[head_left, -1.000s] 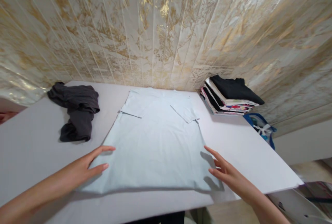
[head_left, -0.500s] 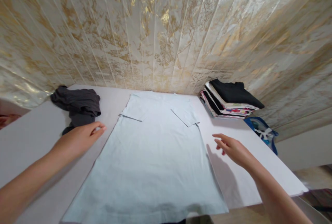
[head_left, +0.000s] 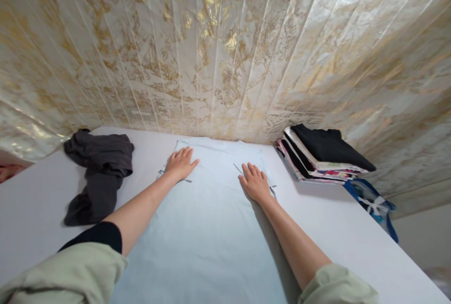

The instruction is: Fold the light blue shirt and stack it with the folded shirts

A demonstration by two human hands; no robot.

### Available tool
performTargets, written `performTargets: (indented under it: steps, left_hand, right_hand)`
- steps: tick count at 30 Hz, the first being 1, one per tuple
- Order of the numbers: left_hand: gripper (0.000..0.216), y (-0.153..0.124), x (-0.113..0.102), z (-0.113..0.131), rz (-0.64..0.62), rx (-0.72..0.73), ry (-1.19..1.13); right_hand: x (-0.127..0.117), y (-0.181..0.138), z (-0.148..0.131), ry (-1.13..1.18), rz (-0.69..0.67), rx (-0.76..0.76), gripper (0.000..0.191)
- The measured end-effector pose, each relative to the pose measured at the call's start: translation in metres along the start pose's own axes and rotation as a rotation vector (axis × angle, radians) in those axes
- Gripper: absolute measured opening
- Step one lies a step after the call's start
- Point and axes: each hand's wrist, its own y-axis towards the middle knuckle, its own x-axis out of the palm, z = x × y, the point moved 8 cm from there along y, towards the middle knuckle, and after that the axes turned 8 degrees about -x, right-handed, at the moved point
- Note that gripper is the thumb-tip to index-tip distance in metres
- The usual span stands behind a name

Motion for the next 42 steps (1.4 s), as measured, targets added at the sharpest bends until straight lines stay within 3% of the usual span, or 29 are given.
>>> performTargets:
  steps: [7, 12, 14, 16, 18, 21, 25, 28, 31, 35, 39, 42]
  left_hand:
    - [0.071, -0.002, 0.001, -0.006, 0.003, -0.07, 0.012]
    - [0.069, -0.016, -0.002, -0.014, 0.036, -0.072, 0.014]
    - [0.068, -0.016, -0.003, -0.015, 0.015, -0.091, 0.013]
    - [0.068, -0.016, -0.005, -0.007, 0.005, -0.102, 0.002]
    - [0.064, -0.018, -0.009, 0.017, 0.019, -0.045, -0.03]
    - [0.052, -0.03, -0.014, 0.084, 0.023, 0.211, -0.141]
    - [0.047, -0.059, -0.005, 0.173, -0.079, 0.558, -0.331]
    - [0.05, -0.07, 0.013, 0.201, -0.124, 0.605, -0.334]
    - [0.052, -0.073, 0.027, 0.202, -0.118, 0.599, -0.33]
    - [0.045, -0.07, 0.024, 0.193, -0.104, 0.599, -0.457]
    - [0.044, -0.052, 0.009, 0.18, -0.073, 0.506, -0.793]
    - [0.043, -0.03, 0.01, 0.167, -0.147, 0.346, -1.076]
  right_hand:
    - [-0.004, 0.013, 0.003, 0.065, -0.05, 0.003, 0.055]
    - [-0.004, 0.002, -0.005, 0.057, 0.019, -0.05, 0.057]
    - [-0.011, 0.0, 0.005, 0.109, 0.067, -0.072, 0.053]
    - [-0.025, -0.002, 0.035, 0.158, 0.167, 0.021, 0.048]
    - [-0.037, -0.006, 0.076, 0.211, 0.254, 0.211, 0.045]
    - [-0.036, -0.012, 0.121, 0.361, 0.228, 0.405, 0.037]
    - [-0.026, -0.018, 0.133, 0.497, 0.152, 0.447, 0.02]
    - [-0.018, -0.023, 0.129, 0.574, 0.121, 0.464, 0.013]
    - [-0.014, -0.026, 0.124, 0.668, 0.113, 0.467, 0.014]
    - [-0.018, -0.027, 0.116, 0.78, 0.171, 0.464, 0.016]
    - [-0.024, -0.022, 0.1, 0.856, 0.206, 0.456, 0.007]
    - [-0.036, -0.009, 0.077, 0.849, 0.222, 0.389, 0.02]
